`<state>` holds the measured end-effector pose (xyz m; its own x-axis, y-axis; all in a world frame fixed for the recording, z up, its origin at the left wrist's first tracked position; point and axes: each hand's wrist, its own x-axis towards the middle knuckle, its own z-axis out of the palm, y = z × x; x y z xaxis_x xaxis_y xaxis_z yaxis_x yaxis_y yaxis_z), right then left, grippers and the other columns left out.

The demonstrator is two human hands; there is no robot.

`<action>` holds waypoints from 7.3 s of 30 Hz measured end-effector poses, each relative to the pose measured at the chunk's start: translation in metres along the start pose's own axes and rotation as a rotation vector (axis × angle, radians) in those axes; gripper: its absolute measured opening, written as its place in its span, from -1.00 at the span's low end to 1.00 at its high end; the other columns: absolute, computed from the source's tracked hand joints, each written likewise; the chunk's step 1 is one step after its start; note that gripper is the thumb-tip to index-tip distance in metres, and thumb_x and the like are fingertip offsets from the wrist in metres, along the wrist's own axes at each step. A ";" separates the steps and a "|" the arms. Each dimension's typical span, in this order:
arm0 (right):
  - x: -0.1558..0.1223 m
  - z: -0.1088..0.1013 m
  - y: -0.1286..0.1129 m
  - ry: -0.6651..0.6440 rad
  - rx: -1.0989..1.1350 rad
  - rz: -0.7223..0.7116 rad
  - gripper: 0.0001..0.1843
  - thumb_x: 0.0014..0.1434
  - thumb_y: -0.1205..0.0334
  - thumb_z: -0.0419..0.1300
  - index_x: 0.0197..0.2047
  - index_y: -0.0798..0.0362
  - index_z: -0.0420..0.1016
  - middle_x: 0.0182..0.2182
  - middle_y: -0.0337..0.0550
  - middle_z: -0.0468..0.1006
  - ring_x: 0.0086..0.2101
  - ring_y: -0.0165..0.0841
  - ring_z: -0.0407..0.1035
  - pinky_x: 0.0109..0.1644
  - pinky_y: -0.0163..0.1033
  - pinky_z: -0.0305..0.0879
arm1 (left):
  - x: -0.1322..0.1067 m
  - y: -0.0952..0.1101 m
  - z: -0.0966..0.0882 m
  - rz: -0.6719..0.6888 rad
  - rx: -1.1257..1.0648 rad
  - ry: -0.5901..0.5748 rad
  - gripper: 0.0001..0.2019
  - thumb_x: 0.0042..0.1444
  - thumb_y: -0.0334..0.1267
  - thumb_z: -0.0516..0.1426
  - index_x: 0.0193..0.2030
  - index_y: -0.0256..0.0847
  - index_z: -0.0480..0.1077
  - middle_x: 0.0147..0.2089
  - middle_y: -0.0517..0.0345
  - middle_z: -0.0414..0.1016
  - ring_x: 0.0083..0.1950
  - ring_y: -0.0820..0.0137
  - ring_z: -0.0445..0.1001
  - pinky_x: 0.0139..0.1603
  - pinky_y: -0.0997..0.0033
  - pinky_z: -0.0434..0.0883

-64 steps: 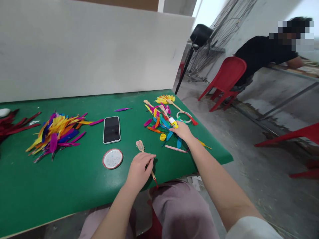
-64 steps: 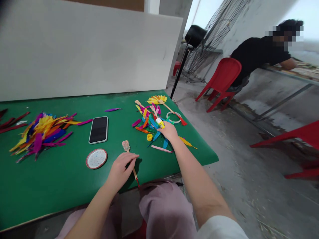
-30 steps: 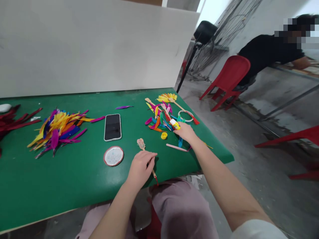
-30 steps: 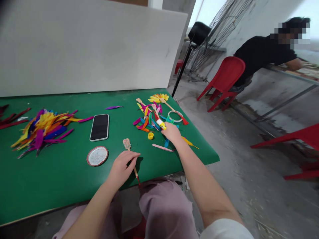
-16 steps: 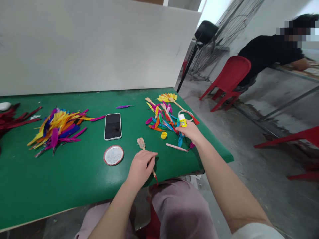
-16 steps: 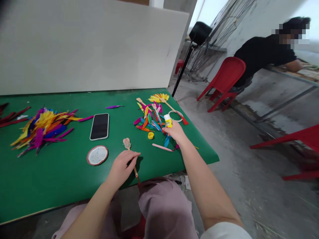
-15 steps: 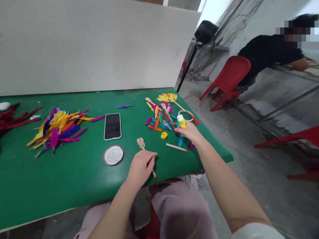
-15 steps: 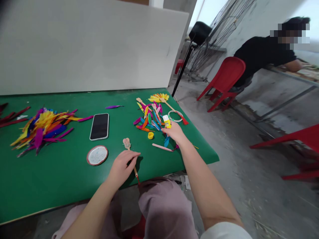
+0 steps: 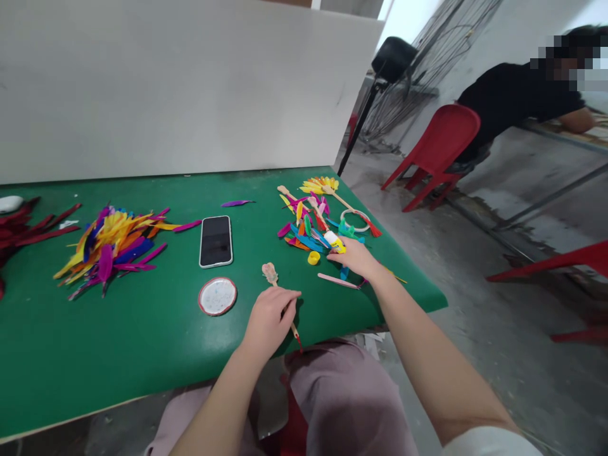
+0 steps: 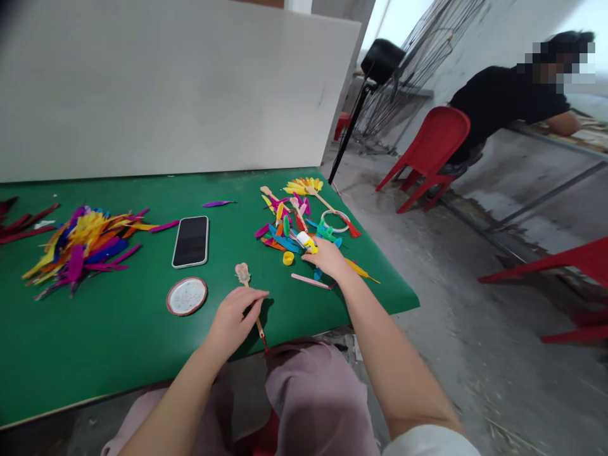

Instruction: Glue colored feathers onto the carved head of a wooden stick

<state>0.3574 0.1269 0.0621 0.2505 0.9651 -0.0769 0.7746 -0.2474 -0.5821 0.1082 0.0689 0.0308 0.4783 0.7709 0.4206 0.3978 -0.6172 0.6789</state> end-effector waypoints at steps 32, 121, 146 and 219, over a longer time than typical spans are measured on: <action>-0.027 -0.006 0.017 0.136 0.045 0.235 -0.79 -0.21 0.30 0.26 -0.47 0.03 0.29 -0.62 -0.28 0.39 -0.61 -0.39 0.30 -0.56 -0.34 0.07 | -0.002 0.001 0.000 0.012 0.047 -0.032 -0.80 0.13 -0.40 0.01 -0.18 -0.20 0.43 -0.24 0.12 0.55 -0.21 0.37 0.47 -0.14 0.29 0.41; -0.017 -0.009 0.026 0.218 0.155 0.246 -0.69 -0.31 0.21 0.34 -0.51 0.01 0.27 -0.52 -0.21 0.42 -0.44 -0.28 0.32 -0.44 -0.29 0.08 | 0.037 0.012 -0.001 -0.719 -0.722 0.108 -0.58 -0.11 -0.03 0.20 -0.21 -0.35 0.47 -0.45 0.11 0.52 -0.46 0.46 0.49 -0.38 0.44 0.50; -0.027 -0.017 -0.007 0.022 1.180 0.041 -0.65 -0.20 0.18 0.27 -0.44 -0.01 0.12 -0.65 -0.44 0.20 -0.71 -0.59 0.04 -0.68 -0.43 -0.09 | 0.054 0.035 0.041 -0.336 -0.013 -0.294 -0.75 0.10 -0.29 0.04 -0.11 -0.14 0.46 -0.46 0.15 0.55 -0.44 0.36 0.51 -0.41 0.48 0.36; -0.009 -0.019 0.022 0.173 -0.006 0.240 -0.79 -0.09 0.15 0.21 -0.38 0.05 0.35 -0.44 -0.15 0.47 -0.41 -0.27 0.35 -0.42 -0.29 0.11 | 0.028 0.032 0.032 0.065 0.015 -0.408 -0.70 0.22 -0.29 -0.10 -0.04 -0.14 0.40 -0.38 0.14 0.53 -0.37 0.47 0.47 -0.34 0.52 0.38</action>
<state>0.3833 0.1111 0.0657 0.5217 0.8501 -0.0719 0.6845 -0.4675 -0.5593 0.1594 0.0661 0.0449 0.7724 0.6069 0.1872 0.3669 -0.6671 0.6484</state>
